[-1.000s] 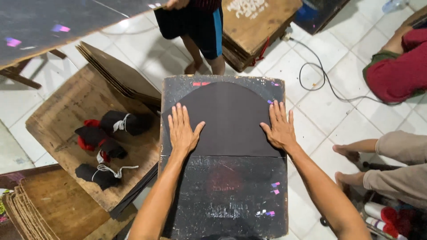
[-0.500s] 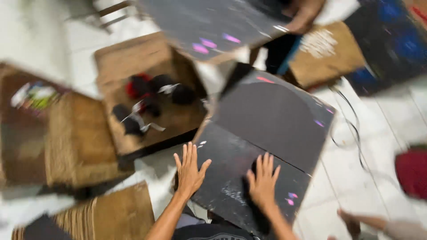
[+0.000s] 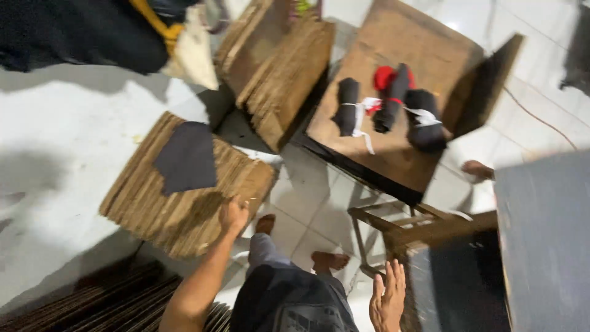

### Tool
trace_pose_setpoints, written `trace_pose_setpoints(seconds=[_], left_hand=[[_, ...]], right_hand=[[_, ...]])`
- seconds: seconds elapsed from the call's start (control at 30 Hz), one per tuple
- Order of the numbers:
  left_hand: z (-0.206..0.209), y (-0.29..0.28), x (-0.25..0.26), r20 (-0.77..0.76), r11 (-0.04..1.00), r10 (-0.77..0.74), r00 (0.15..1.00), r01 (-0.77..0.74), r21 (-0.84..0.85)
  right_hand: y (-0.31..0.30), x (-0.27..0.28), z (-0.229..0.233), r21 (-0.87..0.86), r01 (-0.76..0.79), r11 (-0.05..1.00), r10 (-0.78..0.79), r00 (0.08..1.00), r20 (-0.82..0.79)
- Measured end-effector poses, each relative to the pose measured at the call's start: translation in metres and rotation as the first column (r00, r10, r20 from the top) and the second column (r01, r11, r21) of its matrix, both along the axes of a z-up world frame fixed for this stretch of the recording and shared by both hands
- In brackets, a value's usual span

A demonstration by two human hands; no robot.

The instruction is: Placing fabric pieces onto wooden boards and tying bundles of fabric with string in a production environment.

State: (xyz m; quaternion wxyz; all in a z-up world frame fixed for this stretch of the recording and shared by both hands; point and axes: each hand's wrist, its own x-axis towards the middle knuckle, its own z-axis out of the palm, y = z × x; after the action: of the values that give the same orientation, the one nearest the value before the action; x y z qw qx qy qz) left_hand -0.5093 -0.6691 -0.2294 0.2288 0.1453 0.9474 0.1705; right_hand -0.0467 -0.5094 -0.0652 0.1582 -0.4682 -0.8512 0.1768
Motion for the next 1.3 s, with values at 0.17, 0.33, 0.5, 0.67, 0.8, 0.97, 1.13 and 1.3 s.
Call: trace_pose_setpoints(seconds=[0.17, 0.33, 0.5, 0.67, 0.8, 0.97, 1.13, 1.3], left_hand=[[-0.041, -0.076, -0.1, -0.01, 0.969, -0.151, 0.988, 0.146, -0.201], [-0.06, -0.059, -0.149, 0.014, 0.867, -0.44, 0.898, 0.429, -0.254], [-0.071, -0.038, -0.167, 0.103, 0.796, -0.477, 0.873, 0.479, -0.371], [-0.091, -0.06, -0.171, -0.029, 0.709, -0.657, 0.753, 0.605, -0.363], [-0.114, -0.068, -0.176, -0.153, 0.681, -0.711, 0.686, 0.62, -0.389], [-0.094, -0.062, -0.175, -0.122, 0.638, -0.744, 0.657, 0.643, -0.424], [-0.101, -0.064, -0.187, -0.174, 0.632, -0.758, 0.628, 0.644, -0.43], [-0.074, -0.061, -0.216, 0.108, 0.743, -0.567, 0.817, 0.563, -0.362]], right_hand=[[-0.044, -0.097, 0.009, -0.17, -0.109, 0.979, 0.111, 0.994, -0.001], [-0.067, -0.108, -0.013, -0.27, -0.004, 0.963, 0.03, 0.996, 0.09], [-0.071, -0.122, 0.02, -0.43, 0.312, 0.847, -0.195, 0.935, 0.295], [-0.086, -0.118, 0.011, -0.396, 0.342, 0.852, -0.262, 0.934, 0.242], [-0.085, -0.14, 0.025, -0.546, 0.468, 0.695, -0.349, 0.884, 0.312], [-0.09, -0.122, 0.019, -0.474, 0.453, 0.755, -0.374, 0.891, 0.256], [-0.089, -0.119, 0.026, -0.486, 0.507, 0.712, -0.42, 0.862, 0.284], [-0.093, -0.115, 0.02, -0.454, 0.459, 0.764, -0.406, 0.888, 0.214]])
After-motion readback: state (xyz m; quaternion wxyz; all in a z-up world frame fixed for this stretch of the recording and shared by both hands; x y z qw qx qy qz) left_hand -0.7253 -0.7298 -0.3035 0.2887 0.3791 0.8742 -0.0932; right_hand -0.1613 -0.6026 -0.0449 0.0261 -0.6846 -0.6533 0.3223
